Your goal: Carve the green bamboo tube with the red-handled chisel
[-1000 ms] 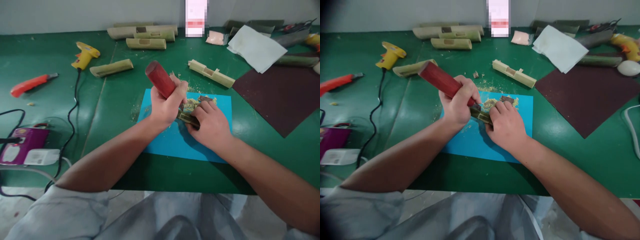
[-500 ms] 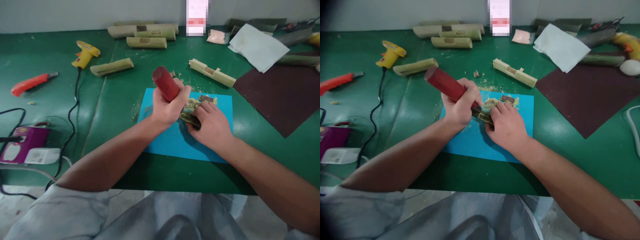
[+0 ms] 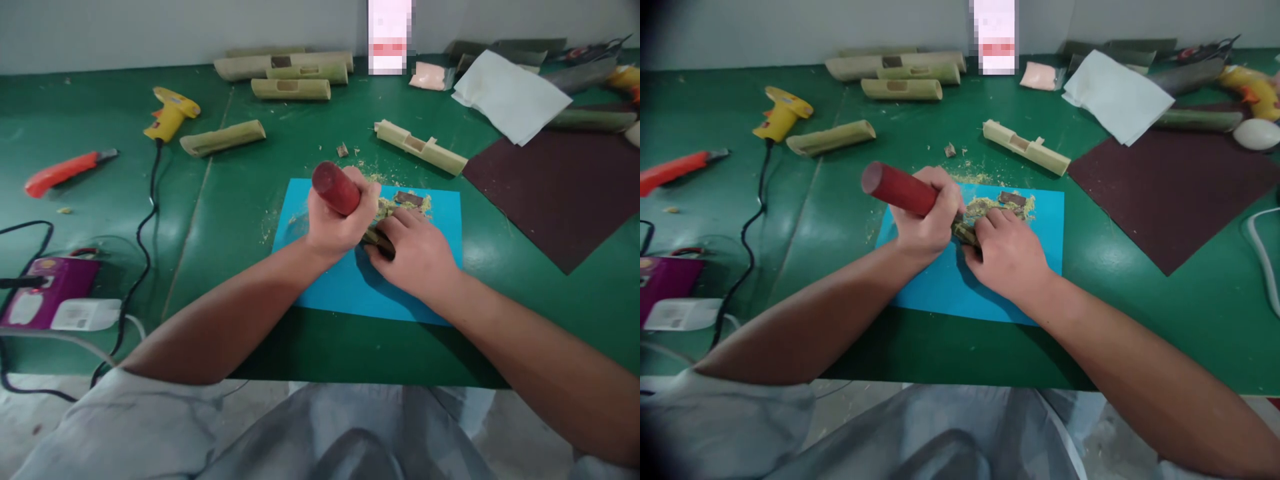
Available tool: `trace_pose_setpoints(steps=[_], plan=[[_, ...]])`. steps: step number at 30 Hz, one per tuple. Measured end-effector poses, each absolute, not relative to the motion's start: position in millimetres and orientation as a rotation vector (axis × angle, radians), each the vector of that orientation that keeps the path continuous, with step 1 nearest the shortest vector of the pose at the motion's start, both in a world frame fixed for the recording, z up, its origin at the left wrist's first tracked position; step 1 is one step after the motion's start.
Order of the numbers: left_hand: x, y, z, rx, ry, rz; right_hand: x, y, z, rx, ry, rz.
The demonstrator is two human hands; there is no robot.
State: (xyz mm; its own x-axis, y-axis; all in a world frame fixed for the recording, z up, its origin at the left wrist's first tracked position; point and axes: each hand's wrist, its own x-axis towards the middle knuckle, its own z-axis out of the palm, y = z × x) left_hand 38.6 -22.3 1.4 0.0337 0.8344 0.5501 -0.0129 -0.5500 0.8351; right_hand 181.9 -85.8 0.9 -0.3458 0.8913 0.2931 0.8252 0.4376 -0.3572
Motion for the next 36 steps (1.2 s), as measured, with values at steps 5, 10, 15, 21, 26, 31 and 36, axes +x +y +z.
trace_pose_setpoints(steps=[5, 10, 15, 21, 26, 31, 36], plan=[[39, -19, -3, 1.619, 0.829, 1.623, 180, -86, 0, -1.372, -2.289, 0.264], [35, -17, -4, 1.416, 0.802, 1.617, 181, -84, -1, -1.407, -2.273, 0.263], [35, -12, -5, 1.286, 0.809, 1.73, 180, -84, 1, -1.484, -2.254, 0.268], [39, -5, -13, 1.454, 0.792, 1.714, 179, -85, 1, -1.485, -2.249, 0.26], [38, -15, -9, 1.517, 0.724, 1.7, 180, -85, 0, -1.48, -2.248, 0.243], [38, -17, -9, 1.57, 0.689, 1.708, 180, -86, 0, -1.486, -2.259, 0.241], [39, -13, -9, 1.546, 0.77, 1.718, 179, -87, 0, -1.473, -2.274, 0.23]])
